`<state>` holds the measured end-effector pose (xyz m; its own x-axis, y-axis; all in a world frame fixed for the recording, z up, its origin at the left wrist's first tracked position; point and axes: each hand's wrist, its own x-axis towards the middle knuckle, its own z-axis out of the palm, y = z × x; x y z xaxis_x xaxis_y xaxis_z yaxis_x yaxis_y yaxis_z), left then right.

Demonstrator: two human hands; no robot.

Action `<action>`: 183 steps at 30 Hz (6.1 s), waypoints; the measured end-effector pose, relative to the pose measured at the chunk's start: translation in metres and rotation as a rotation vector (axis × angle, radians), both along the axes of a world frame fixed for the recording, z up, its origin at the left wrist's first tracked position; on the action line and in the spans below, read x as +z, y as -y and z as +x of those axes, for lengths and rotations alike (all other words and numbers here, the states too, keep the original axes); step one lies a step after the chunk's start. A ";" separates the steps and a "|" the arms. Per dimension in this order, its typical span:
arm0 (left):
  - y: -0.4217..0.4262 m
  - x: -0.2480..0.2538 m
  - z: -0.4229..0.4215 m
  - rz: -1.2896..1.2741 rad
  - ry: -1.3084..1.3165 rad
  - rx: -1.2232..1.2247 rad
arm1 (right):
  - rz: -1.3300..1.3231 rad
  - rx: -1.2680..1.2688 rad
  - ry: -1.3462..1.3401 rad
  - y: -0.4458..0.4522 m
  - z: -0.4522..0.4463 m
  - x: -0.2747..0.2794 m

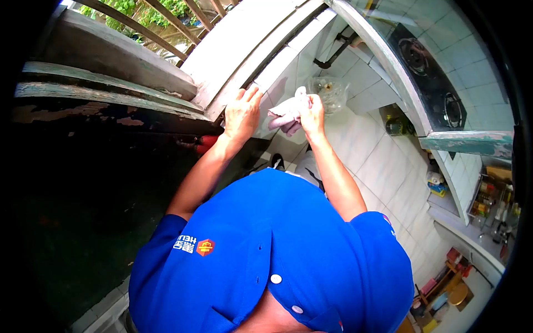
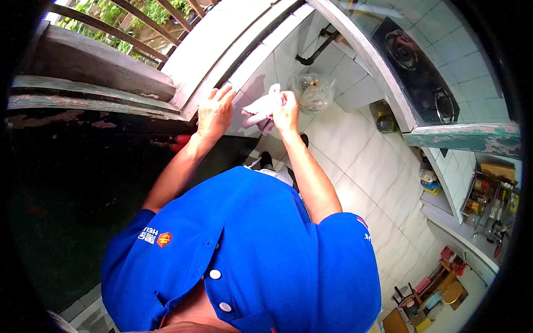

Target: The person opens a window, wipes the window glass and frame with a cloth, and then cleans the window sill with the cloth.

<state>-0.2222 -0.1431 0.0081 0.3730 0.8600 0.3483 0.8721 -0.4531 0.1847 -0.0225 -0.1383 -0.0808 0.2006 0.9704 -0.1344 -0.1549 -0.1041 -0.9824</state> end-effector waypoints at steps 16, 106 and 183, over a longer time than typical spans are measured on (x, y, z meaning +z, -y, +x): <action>0.030 0.000 -0.016 0.010 -0.012 0.046 | 0.031 0.109 0.033 -0.002 -0.015 0.030; 0.063 -0.013 -0.024 -0.010 -0.110 0.088 | 0.053 0.100 0.766 -0.050 -0.057 0.060; 0.088 -0.059 -0.049 -0.776 1.230 0.605 | 0.133 0.192 0.738 -0.055 -0.045 0.049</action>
